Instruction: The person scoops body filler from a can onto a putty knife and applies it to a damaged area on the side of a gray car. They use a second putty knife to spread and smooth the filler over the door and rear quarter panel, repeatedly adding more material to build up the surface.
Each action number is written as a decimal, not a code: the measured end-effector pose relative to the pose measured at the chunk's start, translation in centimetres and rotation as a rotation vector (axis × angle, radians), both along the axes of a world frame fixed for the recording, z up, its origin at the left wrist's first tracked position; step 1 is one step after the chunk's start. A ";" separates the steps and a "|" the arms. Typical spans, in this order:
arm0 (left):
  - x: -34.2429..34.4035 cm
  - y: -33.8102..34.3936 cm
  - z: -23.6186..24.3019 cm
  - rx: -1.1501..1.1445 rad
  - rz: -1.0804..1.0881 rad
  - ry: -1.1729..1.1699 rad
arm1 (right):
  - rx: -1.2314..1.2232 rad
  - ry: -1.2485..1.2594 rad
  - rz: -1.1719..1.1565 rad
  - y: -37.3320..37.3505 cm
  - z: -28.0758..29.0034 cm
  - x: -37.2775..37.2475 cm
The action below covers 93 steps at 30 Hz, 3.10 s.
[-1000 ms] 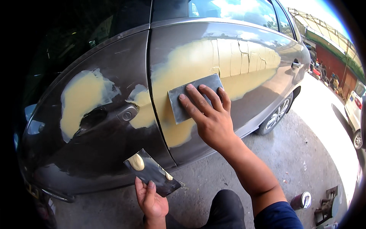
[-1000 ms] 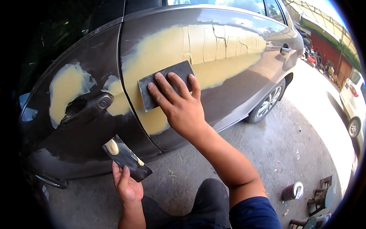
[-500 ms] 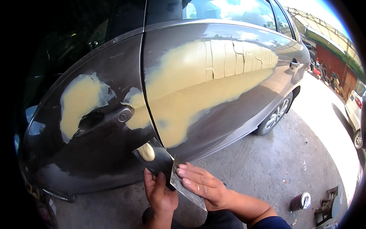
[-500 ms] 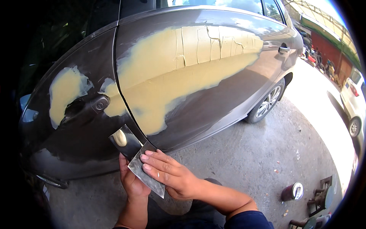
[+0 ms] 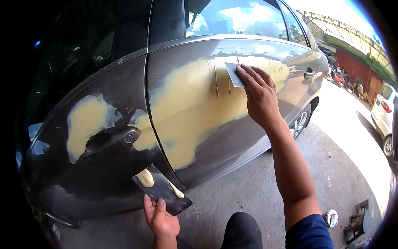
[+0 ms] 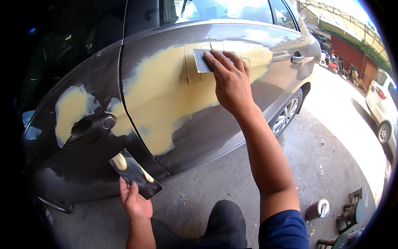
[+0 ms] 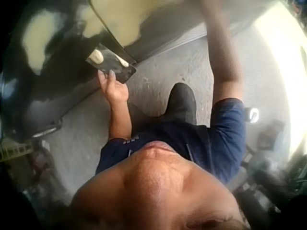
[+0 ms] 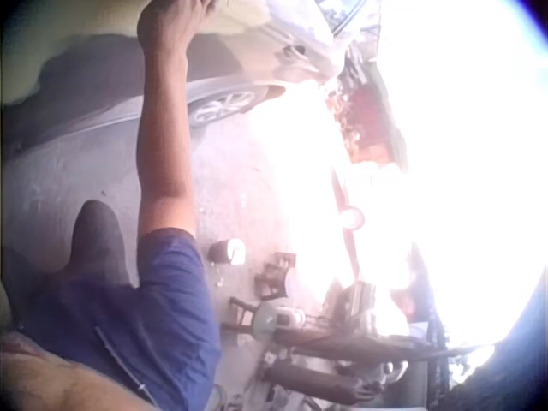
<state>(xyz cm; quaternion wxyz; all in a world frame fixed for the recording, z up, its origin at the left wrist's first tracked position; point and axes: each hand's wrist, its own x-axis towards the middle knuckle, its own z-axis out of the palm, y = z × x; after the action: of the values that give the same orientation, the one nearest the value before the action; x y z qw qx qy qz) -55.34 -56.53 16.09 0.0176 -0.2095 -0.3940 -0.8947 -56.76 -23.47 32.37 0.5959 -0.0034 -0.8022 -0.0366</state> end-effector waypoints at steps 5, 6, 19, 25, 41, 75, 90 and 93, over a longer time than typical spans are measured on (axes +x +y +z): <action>0.4 0.3 -0.7 0.004 -0.022 0.004 | 0.068 -0.033 -0.031 1.3 3.6 -2.4; 0.4 0.3 -0.8 -0.003 -0.009 0.007 | 0.064 -0.047 -0.030 1.3 3.9 -2.7; 0.4 0.2 -1.4 0.024 -0.048 -0.014 | 0.136 -0.148 0.057 -3.1 2.1 -2.9; 0.4 0.5 -1.6 0.004 -0.049 -0.021 | 0.130 -0.168 0.057 -4.3 -1.2 -1.8; 0.7 1.9 -1.4 -0.025 -0.089 -0.033 | 0.111 -0.181 0.030 -5.7 -9.0 0.5; 0.2 0.4 -1.0 0.111 -0.063 -0.037 | 0.185 -0.088 0.100 -7.0 3.5 -5.1; -0.1 -0.4 -1.8 0.083 -0.036 -0.078 | 0.179 -0.129 0.034 -12.3 -8.5 -3.0; 0.0 -0.4 -1.8 0.084 -0.044 -0.066 | 0.192 -0.105 0.014 -12.0 -9.7 -3.4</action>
<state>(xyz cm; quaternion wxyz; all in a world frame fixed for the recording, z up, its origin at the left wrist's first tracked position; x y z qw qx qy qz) -55.38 -56.93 14.27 -0.0062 -0.1877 -0.3519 -0.9170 -60.14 -35.46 22.65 0.5510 0.0612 -0.8250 -0.1092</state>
